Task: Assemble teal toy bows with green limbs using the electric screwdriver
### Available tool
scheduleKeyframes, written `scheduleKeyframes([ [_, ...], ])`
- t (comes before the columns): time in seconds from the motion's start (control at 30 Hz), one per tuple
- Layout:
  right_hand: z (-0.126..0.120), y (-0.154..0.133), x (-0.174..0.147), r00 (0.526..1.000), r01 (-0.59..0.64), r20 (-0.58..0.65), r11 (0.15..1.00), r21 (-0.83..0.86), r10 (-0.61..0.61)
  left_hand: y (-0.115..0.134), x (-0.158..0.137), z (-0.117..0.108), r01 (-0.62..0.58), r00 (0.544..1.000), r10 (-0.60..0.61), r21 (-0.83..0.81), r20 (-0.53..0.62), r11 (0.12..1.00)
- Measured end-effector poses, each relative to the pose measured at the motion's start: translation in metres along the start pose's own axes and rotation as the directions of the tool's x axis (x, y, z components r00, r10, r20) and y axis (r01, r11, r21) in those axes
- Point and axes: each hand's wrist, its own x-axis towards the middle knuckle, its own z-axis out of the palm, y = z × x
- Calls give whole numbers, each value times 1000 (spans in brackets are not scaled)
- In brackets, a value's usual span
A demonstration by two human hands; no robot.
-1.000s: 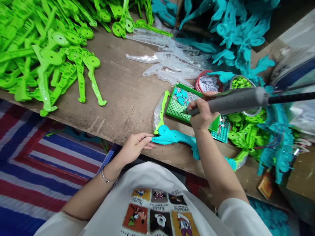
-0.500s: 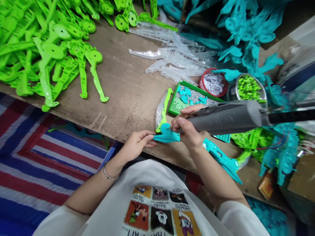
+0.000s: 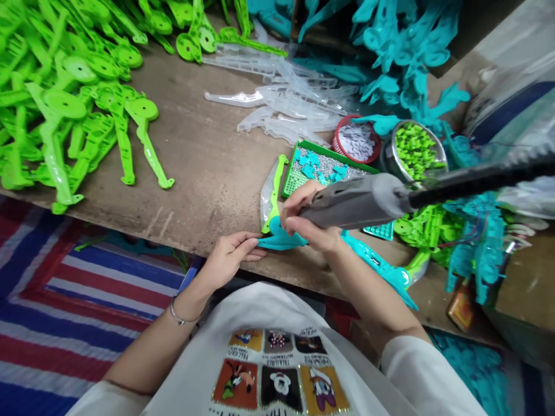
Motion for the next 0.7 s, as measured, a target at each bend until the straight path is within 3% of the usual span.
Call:
scheduleKeyframes([
  [0.1,-20,-20,-2,982,129,-147,990,49,-120,4,-4,-2,5,999,-5,10,-46,1000],
  [0.23,-69,-38,-8,842,200,-489,973,-111,-229,11,-11,-15,-46,982,60,81,-181,996],
  [0.3,-91,-35,-12,771,182,-589,970,-159,-241,15,-13,-23,-69,966,98,126,-238,990],
  [0.37,-106,-25,-17,729,150,-643,972,-184,-234,18,-12,-30,-89,954,130,160,-272,983],
  [0.53,-120,2,-25,732,83,-657,981,-178,-181,24,-10,-33,-119,910,203,240,-362,963],
  [0.7,-124,10,-26,746,93,-645,985,-143,-164,26,-13,-33,-78,897,224,363,-381,928],
])
